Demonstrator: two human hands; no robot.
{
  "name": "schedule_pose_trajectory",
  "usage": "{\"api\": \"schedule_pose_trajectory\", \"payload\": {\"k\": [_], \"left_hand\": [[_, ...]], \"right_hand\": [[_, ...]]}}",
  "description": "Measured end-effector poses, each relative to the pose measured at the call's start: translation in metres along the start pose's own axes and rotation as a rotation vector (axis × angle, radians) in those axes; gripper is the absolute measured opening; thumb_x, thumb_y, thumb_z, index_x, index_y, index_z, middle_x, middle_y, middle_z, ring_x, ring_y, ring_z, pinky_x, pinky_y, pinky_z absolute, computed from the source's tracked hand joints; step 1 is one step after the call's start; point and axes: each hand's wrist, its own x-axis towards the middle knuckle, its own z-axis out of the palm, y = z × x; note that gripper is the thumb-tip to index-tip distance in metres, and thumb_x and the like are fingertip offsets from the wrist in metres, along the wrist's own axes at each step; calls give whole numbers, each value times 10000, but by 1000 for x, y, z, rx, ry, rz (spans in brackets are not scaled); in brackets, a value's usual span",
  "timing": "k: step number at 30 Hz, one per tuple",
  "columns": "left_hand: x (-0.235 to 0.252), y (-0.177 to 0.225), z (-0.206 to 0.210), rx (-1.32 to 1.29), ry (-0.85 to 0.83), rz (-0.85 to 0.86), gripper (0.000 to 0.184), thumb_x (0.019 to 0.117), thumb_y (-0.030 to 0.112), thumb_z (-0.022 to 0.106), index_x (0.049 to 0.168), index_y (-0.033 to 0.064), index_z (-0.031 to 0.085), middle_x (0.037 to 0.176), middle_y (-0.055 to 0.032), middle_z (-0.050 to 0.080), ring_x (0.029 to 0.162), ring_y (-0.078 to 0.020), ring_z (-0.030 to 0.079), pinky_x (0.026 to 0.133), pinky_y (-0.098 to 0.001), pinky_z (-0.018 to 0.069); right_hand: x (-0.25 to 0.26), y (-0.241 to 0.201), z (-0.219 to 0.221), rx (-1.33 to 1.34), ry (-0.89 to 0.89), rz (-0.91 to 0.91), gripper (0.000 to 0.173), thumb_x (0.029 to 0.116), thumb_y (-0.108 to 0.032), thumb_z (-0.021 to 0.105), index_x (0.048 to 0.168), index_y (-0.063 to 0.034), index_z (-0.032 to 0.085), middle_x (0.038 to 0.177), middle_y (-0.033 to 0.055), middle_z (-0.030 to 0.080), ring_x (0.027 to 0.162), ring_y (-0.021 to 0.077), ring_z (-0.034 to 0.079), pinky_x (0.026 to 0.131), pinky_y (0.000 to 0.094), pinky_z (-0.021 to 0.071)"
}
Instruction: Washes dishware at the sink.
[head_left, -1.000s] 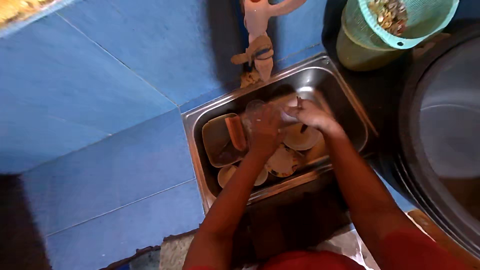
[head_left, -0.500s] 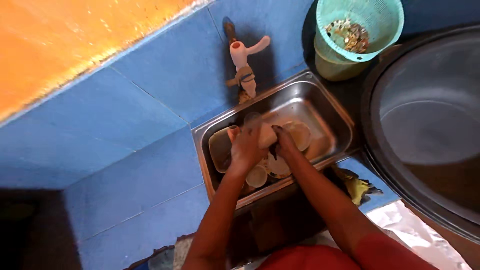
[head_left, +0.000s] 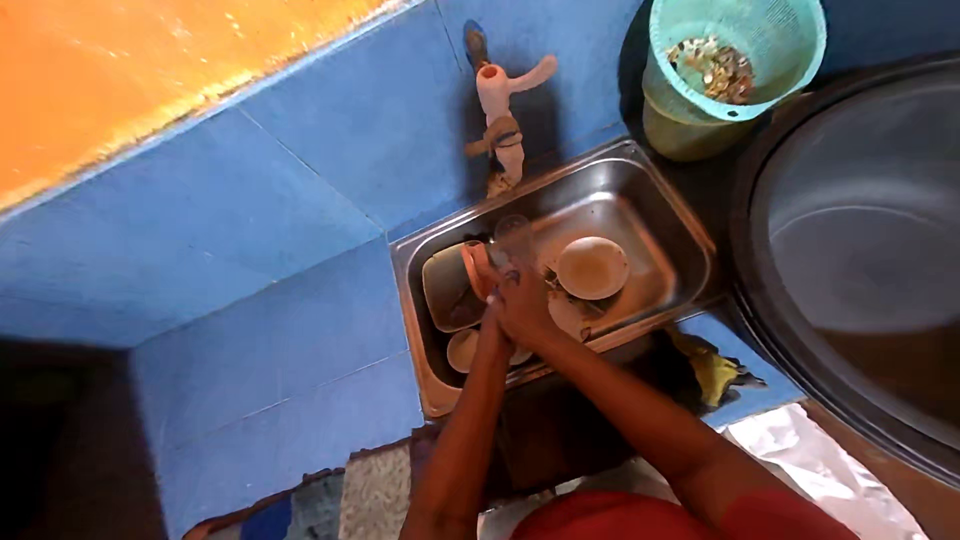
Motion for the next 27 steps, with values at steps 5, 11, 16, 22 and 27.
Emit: {"api": "schedule_pose_trajectory", "payload": {"k": [5,11,16,22,27], "left_hand": [[-2,-9,-7,-230,-66,-193,443,1074,412,486,1425,143,513,1172,-147,661,966,-259,673,799,-427,591],[-3,-6,-31,-607,-289,-246,558,1029,579,376,1204,96,591,981,-164,704,811,-286,715,664,-405,622],[-1,11,-26,530,-156,-43,948,828,120,814,1595,102,257,1357,-216,598,1181,-314,631,973,-495,546],[-12,-20,-50,-604,-266,-110,499,742,376,809,1121,103,634,911,-117,719,768,-227,719,654,-387,619],[-9,-4,-60,-6,-169,-158,488,1016,196,544,1475,93,413,1144,-168,655,945,-245,679,806,-417,599]], "right_hand": [[35,26,-31,311,-172,441,567,1084,-463,453,1289,29,649,1309,299,616,1252,442,582,1056,630,447],[26,13,-36,494,-116,292,502,1061,-441,528,1136,25,700,1027,215,696,965,326,666,891,565,519],[39,-20,-34,-118,-432,258,519,1071,-466,470,1108,-13,721,1134,227,704,1124,423,657,916,676,496],[35,-10,-16,419,-284,231,454,1044,-393,577,1165,23,713,1087,229,700,1038,350,663,940,584,507],[31,0,2,312,-268,243,491,1064,-427,509,987,11,718,930,197,693,918,351,673,837,600,523]]}}
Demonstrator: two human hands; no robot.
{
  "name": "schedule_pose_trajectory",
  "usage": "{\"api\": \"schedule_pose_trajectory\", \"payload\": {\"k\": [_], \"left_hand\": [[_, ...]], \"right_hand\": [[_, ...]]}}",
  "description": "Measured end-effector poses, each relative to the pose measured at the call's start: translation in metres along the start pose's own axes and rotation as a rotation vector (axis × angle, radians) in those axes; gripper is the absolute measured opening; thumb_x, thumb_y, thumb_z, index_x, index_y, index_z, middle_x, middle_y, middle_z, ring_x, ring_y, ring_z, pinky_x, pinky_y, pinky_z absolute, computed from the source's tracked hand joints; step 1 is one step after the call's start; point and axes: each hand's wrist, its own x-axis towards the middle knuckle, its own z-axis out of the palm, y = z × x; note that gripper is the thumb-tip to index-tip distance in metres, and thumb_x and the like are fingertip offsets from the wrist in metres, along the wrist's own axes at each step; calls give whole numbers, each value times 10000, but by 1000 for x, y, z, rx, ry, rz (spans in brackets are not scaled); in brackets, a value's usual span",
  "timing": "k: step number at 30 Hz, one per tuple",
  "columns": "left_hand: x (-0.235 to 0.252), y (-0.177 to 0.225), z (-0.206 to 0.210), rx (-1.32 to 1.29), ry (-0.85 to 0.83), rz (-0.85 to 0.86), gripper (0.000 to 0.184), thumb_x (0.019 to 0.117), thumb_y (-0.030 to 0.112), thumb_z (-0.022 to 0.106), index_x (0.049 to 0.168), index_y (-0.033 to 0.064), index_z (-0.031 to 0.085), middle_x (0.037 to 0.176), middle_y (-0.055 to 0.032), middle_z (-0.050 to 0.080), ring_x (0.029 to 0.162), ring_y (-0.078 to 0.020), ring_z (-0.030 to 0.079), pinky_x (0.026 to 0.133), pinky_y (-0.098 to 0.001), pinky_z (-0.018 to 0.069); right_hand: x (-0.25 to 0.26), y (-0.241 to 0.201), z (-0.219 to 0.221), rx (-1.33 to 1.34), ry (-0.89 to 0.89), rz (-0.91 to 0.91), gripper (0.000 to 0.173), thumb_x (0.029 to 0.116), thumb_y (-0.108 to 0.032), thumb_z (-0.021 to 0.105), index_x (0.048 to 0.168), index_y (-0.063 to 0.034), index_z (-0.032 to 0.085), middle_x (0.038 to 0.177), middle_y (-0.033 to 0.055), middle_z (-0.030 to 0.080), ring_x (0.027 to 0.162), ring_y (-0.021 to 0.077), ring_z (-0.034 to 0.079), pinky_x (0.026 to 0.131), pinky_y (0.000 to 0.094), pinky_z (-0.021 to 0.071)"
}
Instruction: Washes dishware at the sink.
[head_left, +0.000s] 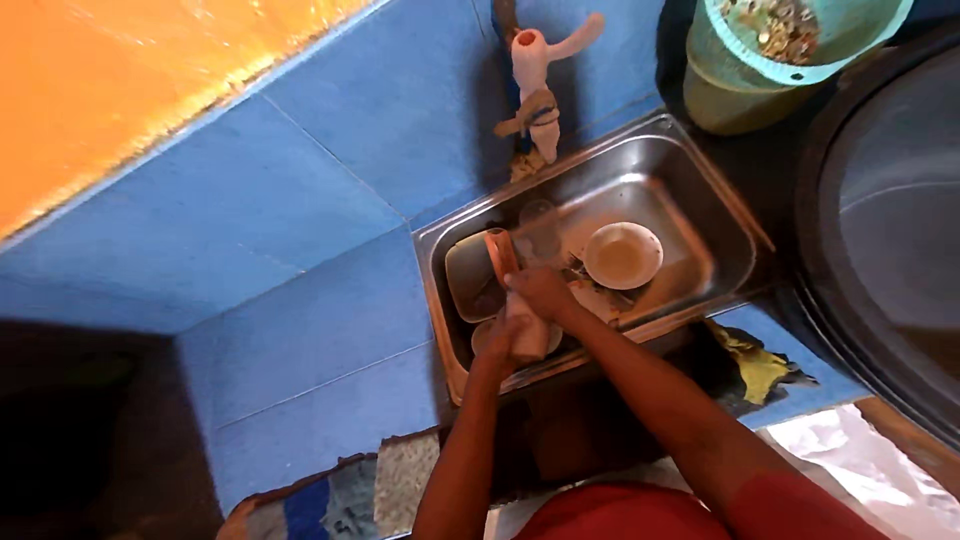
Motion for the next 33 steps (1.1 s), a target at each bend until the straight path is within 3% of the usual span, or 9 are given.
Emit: {"api": "schedule_pose_trajectory", "payload": {"k": [4,8,11,17,22,24,27,30,33], "left_hand": [[3,18,6,537,93,12,1011,821,209,817,1632,192,214,1385,-241,573,1183,-357,628,980,-544,536],[-6,37,-1,1209,125,-85,944,899,412,749,1654,252,205,1407,-300,553,1234,-489,587,990,-674,476],[-9,43,-12,1387,160,-61,915,878,379,766,1638,312,263,1460,-322,480,1231,-524,563,955,-690,479],[-4,54,-15,756,42,99,930,898,294,794,1637,165,245,1482,-248,518,1329,-387,552,1103,-570,456],[28,48,17,117,-132,127,721,1007,240,624,1620,200,247,1337,-175,600,1081,-250,652,904,-438,568],[41,52,36,-82,-133,99,552,1066,326,529,1569,210,333,1236,-130,641,992,-206,671,846,-395,584],[61,62,60,-307,-110,44,480,1060,482,486,1397,142,523,1121,-89,665,935,-183,670,803,-379,587],[76,71,81,-413,-134,84,494,1067,514,442,1324,109,559,1076,-66,670,912,-155,669,799,-356,584],[91,78,97,-449,-186,122,508,1070,540,409,1315,126,569,1058,-43,676,912,-133,672,807,-344,585]], "right_hand": [[0,12,13,22,49,58,511,1086,-417,477,1036,38,705,992,250,683,964,397,660,871,615,506],[-1,40,42,63,53,242,571,1120,-431,343,1367,23,587,1315,270,628,1233,397,607,1062,570,464],[-10,28,37,-225,-133,240,555,1131,-380,325,1371,47,587,1408,283,570,1345,402,535,1139,550,403],[-43,-57,-42,-23,406,-86,605,1040,-285,603,1515,32,403,1483,317,462,1334,434,509,1081,546,461],[5,-154,-105,36,1067,-528,715,940,-254,653,1522,64,384,1575,344,293,1483,435,299,1207,438,333],[34,-186,-118,-34,1103,-393,696,895,-290,675,1502,-22,469,1607,314,255,1487,432,286,1186,429,352],[64,-201,-122,-301,1134,-188,395,858,-235,633,1236,-163,724,1492,185,504,1371,356,466,1098,456,379],[66,-193,-127,-366,1064,-257,244,867,-132,601,1059,-138,752,1234,109,650,1238,280,552,1085,460,348],[62,-184,-144,-368,807,-378,227,882,-113,601,1071,-96,724,1303,136,603,1289,286,500,1122,468,306]]}}
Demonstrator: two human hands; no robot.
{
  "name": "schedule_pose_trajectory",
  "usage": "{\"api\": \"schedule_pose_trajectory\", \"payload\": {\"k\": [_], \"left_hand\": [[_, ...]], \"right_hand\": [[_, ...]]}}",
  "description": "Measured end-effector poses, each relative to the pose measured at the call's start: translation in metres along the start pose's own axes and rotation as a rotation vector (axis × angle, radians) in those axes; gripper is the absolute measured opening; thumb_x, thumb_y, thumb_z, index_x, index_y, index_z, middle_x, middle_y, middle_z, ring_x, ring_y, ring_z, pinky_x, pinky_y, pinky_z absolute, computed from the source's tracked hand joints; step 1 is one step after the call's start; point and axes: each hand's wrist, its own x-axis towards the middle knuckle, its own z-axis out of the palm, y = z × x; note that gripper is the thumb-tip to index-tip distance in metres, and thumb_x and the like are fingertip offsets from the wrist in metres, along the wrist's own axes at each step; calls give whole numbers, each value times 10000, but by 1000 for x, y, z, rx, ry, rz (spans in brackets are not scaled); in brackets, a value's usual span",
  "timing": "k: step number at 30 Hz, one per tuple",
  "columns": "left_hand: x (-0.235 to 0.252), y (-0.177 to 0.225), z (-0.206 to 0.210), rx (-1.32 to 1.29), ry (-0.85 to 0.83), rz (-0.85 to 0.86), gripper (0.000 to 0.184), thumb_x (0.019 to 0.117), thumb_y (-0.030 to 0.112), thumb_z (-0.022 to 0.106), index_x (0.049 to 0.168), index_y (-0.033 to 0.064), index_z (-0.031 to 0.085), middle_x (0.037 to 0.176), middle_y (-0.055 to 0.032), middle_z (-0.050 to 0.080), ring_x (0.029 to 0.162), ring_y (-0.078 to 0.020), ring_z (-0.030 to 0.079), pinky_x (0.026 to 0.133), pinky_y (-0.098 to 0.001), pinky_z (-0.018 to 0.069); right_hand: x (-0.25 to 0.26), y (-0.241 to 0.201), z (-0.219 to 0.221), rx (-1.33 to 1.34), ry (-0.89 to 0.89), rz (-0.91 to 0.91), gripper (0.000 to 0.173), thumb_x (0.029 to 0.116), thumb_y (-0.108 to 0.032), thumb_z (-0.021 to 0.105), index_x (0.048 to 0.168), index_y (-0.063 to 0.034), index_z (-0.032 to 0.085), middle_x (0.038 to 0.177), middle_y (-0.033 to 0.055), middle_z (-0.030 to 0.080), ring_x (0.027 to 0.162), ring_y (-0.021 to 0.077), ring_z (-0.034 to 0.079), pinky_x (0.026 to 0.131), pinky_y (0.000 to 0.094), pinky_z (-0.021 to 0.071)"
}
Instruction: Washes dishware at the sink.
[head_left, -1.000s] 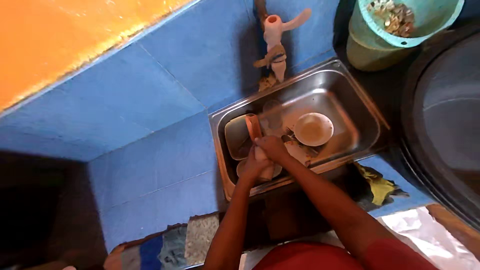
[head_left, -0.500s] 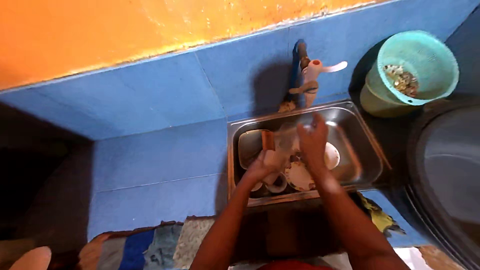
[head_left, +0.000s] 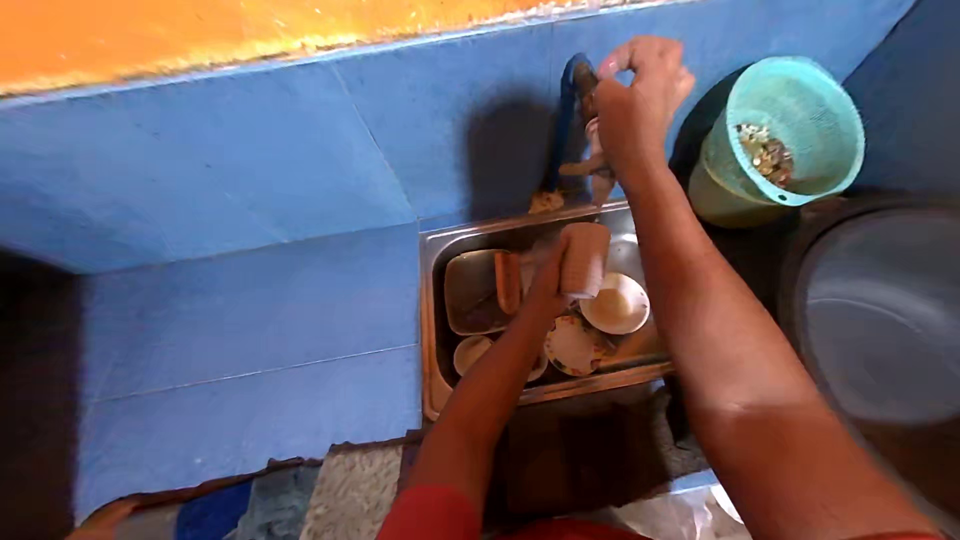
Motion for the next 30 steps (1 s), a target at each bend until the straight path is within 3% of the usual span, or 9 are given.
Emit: {"api": "schedule_pose_trajectory", "payload": {"k": [7,10,14,18,20,22,25,28,30], "left_hand": [[28,-22,1,60,-15,82,496,1092,482,399,1353,87,550,1097,-78,669,945,-147,667,838,-350,579],[27,-27,-4,186,10,170,489,1096,435,420,1403,65,514,1159,-124,659,987,-190,663,866,-395,576],[19,-26,-5,283,31,251,504,1096,429,433,1444,68,489,1170,-131,663,991,-181,670,876,-395,582],[13,-27,-8,384,82,303,531,1083,428,477,1449,44,495,1201,-168,662,1023,-202,671,897,-407,579],[15,-30,-12,423,128,314,579,1058,459,523,1443,27,495,1235,-189,655,1069,-230,668,933,-434,571],[16,-32,-15,428,147,365,627,1019,479,588,1450,34,487,1239,-187,658,1076,-237,676,935,-445,582],[4,-16,-10,602,165,457,623,1009,370,643,1480,1,471,1286,-234,642,1138,-280,658,988,-475,546],[-8,22,-9,1008,93,490,754,946,398,740,1539,42,440,1408,-228,598,1288,-329,601,1105,-523,469],[-5,48,-8,1361,-15,491,865,872,496,788,1555,94,443,1477,-205,553,1344,-363,554,1126,-580,432]], "right_hand": [[16,23,5,61,-111,-223,166,903,-150,576,927,-80,724,1292,131,610,1292,257,498,1108,470,307],[21,32,5,159,-158,-335,144,869,-138,584,832,-58,698,1133,130,673,1235,263,535,1068,528,304],[25,31,1,212,-294,-319,102,855,-128,610,812,-63,675,1212,131,646,1271,248,516,1070,518,338],[25,34,-6,313,-389,-290,80,864,-162,646,879,-94,685,1337,121,579,1354,239,454,1122,469,344],[18,42,-7,583,-394,-248,158,886,-130,673,1027,-57,669,1381,133,550,1328,196,498,1079,365,448],[0,53,-10,1053,-326,-88,350,949,-15,582,1291,35,532,1401,165,521,1199,212,595,940,351,564],[-44,98,-11,1530,-74,301,422,1086,-165,428,1497,-106,350,1353,93,573,1167,216,635,960,393,565],[-98,134,18,1406,11,847,172,1079,-307,457,1172,-191,542,922,-46,631,766,65,627,670,249,550],[-126,144,40,1321,-79,1034,183,1051,-329,477,1060,-163,553,809,-26,595,667,89,580,611,278,532]]}}
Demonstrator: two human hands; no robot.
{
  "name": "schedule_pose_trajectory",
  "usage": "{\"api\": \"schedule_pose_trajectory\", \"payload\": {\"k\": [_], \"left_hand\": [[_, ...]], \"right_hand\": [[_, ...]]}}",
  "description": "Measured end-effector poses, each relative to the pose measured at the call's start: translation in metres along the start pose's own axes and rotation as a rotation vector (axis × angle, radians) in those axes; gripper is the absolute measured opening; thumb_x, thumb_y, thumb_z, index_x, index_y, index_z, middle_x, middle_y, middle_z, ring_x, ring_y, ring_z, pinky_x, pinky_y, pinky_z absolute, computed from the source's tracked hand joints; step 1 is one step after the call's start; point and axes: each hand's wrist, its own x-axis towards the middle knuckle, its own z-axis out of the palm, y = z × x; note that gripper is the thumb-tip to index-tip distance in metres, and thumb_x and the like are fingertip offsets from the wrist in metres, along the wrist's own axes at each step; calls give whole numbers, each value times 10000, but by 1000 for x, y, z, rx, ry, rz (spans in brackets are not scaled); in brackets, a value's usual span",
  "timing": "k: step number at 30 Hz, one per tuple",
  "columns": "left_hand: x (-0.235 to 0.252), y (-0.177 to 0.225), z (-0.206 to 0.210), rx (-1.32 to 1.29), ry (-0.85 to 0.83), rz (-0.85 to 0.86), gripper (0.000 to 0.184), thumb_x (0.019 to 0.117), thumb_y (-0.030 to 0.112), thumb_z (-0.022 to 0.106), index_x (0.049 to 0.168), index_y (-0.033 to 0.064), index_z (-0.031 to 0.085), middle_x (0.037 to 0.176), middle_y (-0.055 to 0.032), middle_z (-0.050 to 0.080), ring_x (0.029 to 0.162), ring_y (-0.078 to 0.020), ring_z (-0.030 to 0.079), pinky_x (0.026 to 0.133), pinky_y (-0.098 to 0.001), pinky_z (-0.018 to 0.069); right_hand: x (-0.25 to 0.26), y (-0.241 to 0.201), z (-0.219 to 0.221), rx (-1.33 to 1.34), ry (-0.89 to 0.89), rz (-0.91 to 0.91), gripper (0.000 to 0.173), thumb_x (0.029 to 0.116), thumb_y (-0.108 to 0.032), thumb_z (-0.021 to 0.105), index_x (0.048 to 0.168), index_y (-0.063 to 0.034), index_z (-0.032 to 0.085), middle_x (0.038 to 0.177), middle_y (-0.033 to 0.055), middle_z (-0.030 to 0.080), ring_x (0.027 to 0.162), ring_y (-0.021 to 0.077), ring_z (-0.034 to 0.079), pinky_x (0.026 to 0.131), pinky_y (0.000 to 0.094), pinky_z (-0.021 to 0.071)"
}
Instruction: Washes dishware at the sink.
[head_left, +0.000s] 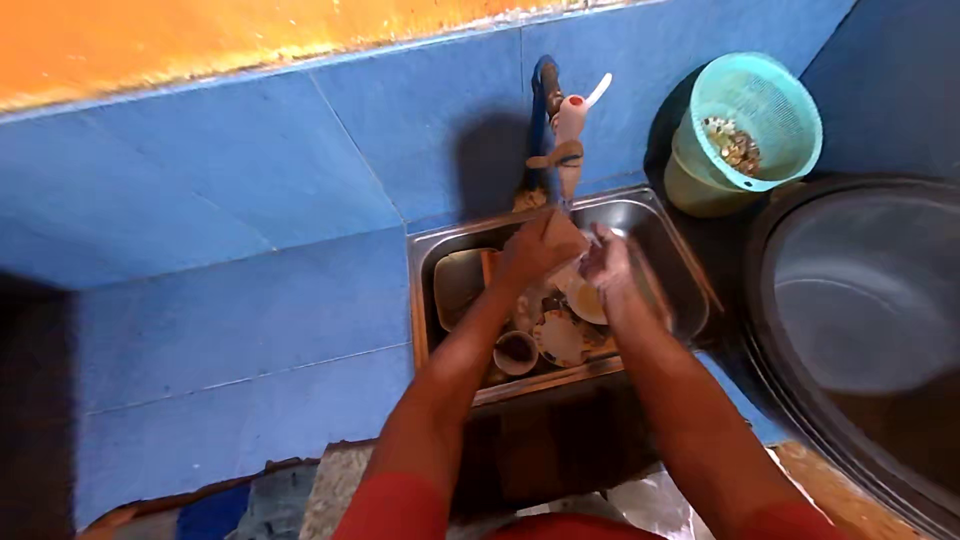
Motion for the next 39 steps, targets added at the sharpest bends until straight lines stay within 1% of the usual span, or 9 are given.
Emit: {"api": "schedule_pose_trajectory", "payload": {"k": [4,12,20,24,28,30,32,36,39], "left_hand": [[13,26,-35,627,-338,206,829,880,558,743,1549,160,458,1521,-206,502,1346,-430,529,1053,-654,443],[0,33,-56,859,-256,242,814,883,541,731,1441,-16,524,1422,-261,555,1224,-478,587,939,-638,496],[1,24,-33,351,-151,105,501,1057,352,550,1443,34,561,1432,-233,568,1333,-387,551,1121,-574,423],[14,33,-7,401,-189,17,619,1099,517,344,1367,26,609,1436,-230,557,1349,-391,534,1106,-596,431],[10,12,-5,275,-261,-44,709,986,595,585,1503,120,487,1402,-207,594,1280,-393,589,1046,-646,468],[-1,-2,-7,87,-328,-126,854,945,480,717,1622,172,297,1444,-235,565,1304,-409,572,1077,-649,445],[-12,-21,1,-34,-311,-188,828,932,366,756,1606,148,328,1455,-228,553,1315,-376,564,1100,-598,450],[-41,-56,25,-26,-93,-276,543,1037,227,589,1498,-9,427,1363,-264,582,1203,-334,601,1023,-521,498],[-62,-57,25,346,-209,-355,529,1051,227,592,1467,-72,457,1458,-304,517,1365,-439,497,1139,-592,386]], "right_hand": [[-6,32,2,-34,-182,83,459,1079,-484,377,1347,-147,534,1156,64,651,1027,193,646,879,423,563],[-5,14,33,-529,-662,-9,595,1038,-506,497,1487,-123,419,1273,82,622,1118,180,635,954,387,560],[4,10,31,-897,-363,-164,391,1107,-306,424,1341,-21,553,1106,125,648,937,173,636,818,370,559],[3,17,19,-1132,-349,-335,360,1075,-115,489,1376,76,535,1342,256,598,1245,304,585,1086,461,462],[2,0,13,-997,-353,-256,347,1074,-217,504,1283,29,632,1237,198,661,1128,248,631,994,429,514],[-4,-13,18,-1057,-384,-130,499,1090,-410,466,1375,-21,597,1331,203,630,1215,296,610,1059,515,475],[-11,-11,23,-1358,-478,-171,586,1104,-469,388,1440,-20,558,1415,233,592,1329,358,561,1136,596,400],[-30,15,58,-1932,-544,-545,395,983,-452,629,1125,-101,742,1181,150,704,1149,359,646,952,654,504],[-21,56,101,-1946,-628,-828,322,987,-309,641,1247,-133,712,1263,99,678,1181,298,641,983,543,527]]}}
